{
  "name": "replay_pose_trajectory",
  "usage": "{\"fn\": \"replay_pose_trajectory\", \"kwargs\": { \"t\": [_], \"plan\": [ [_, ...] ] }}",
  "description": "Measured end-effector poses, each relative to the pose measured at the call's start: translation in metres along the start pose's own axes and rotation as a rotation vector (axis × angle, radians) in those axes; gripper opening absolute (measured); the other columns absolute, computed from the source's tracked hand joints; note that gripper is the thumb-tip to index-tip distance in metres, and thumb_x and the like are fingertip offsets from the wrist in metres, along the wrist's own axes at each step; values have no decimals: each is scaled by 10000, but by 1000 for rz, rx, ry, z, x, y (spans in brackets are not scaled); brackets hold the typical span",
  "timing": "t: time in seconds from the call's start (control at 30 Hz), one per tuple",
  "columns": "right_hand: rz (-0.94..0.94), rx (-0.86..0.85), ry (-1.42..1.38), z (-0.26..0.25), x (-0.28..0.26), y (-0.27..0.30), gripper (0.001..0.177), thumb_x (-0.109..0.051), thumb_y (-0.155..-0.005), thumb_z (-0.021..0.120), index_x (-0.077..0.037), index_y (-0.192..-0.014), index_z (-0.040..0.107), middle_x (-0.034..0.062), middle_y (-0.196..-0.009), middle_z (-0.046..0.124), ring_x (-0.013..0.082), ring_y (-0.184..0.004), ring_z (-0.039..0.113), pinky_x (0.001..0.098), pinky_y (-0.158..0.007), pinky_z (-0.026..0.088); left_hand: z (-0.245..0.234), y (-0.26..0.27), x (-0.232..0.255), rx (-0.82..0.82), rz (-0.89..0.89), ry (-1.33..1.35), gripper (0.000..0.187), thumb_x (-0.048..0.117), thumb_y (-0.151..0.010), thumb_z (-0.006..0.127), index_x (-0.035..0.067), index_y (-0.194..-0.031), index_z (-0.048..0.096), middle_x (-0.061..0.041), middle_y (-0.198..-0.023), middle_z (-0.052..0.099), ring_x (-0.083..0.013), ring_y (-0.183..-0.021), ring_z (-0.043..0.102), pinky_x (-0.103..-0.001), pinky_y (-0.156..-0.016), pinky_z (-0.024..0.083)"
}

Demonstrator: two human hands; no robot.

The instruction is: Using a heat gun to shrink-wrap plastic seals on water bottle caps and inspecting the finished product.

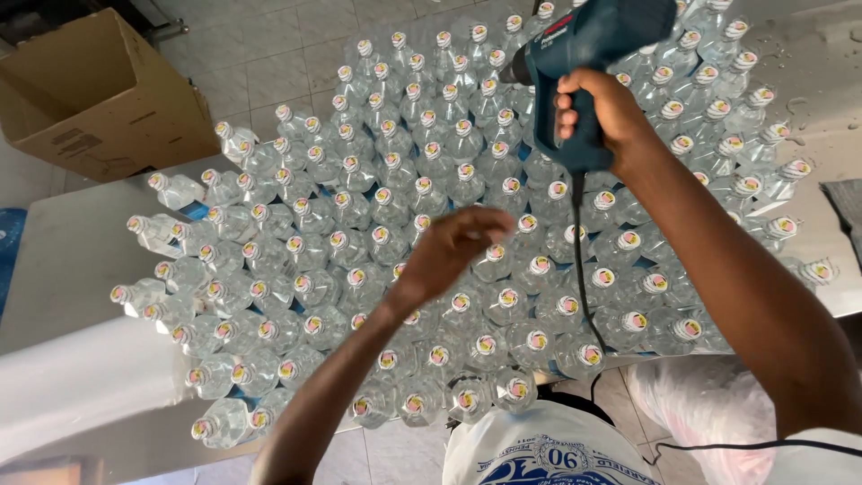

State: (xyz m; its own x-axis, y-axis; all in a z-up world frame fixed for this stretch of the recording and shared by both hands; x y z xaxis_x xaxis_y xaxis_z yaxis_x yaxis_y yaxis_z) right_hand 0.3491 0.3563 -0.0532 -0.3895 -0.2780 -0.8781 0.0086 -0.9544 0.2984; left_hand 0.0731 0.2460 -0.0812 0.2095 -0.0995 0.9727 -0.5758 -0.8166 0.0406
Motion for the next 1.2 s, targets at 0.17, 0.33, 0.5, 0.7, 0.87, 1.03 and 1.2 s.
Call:
{"fn": "replay_pose_trajectory", "kwargs": {
  "t": [0.17,0.33,0.5,0.7,0.87,1.03,1.2],
  "plan": [
    [-17,-95,-33,-3,-29,102,118,-215,-931,679,-188,-1038,638,-94,-759,550,10,-550,481,191,-487,399,-24,-100,-100,196,198,-315,404,78,-1100,570,108,-1503,576,-140,-1551,650,-359,-1269,710,-482,-1028,619],
    [-37,-146,51,-10,-27,141,168,-213,-928,735,-170,-1066,649,-79,-769,616,18,-543,542,192,-452,462,-20,-166,-148,266,323,-404,602,-126,-1053,427,-24,-1644,379,-280,-1688,451,-454,-1587,428,-530,-1317,379],
    [111,54,74,-11,20,122,192,-198,-925,739,-138,-1081,646,-42,-775,522,64,-585,523,270,-497,485,-29,-196,-198,318,323,-338,657,-118,-1050,403,39,-1688,410,-233,-1693,466,-426,-1579,444,-503,-1355,305],
    [72,49,26,-15,24,140,198,-166,-952,705,-132,-1132,630,-35,-776,479,72,-572,512,274,-494,489,7,-167,-154,282,418,-759,643,-81,-1027,541,-10,-1658,441,-297,-1686,440,-472,-1600,372,-527,-1350,311],
    [16,-32,-89,-47,5,211,126,-145,-995,623,-138,-1119,603,-30,-770,529,71,-521,463,254,-445,374,20,-182,-179,241,518,-1217,586,274,-1202,469,-21,-1683,312,-218,-1760,297,-383,-1658,245,-525,-1384,225],
    [-81,69,-75,-91,1,286,167,-167,-1030,579,-142,-1195,573,-26,-793,500,79,-496,394,283,-416,336,-7,-182,-142,229,501,-1277,655,319,-1218,430,-58,-1706,210,-268,-1780,271,-411,-1671,268,-525,-1373,260],
    [198,-1005,-910,-234,68,267,480,-461,-1309,426,-83,-1600,375,340,-1383,547,597,-1060,647,752,-874,607,-67,-179,-126,432,296,-556,643,126,-1190,487,38,-1746,177,-167,-1837,146,-382,-1713,90,-521,-1394,207]
  ]
}}
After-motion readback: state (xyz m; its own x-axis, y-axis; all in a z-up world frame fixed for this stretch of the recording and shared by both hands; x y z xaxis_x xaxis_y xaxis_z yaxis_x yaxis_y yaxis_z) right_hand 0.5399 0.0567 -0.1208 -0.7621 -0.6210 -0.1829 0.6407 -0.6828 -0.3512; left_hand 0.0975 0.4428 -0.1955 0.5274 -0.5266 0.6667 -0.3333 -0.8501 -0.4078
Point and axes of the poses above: each hand's wrist, its own y-axis away from the middle knuckle, its own z-axis out of the palm, x = y × z, the point moved 2 cm from there along -y, towards the middle knuckle
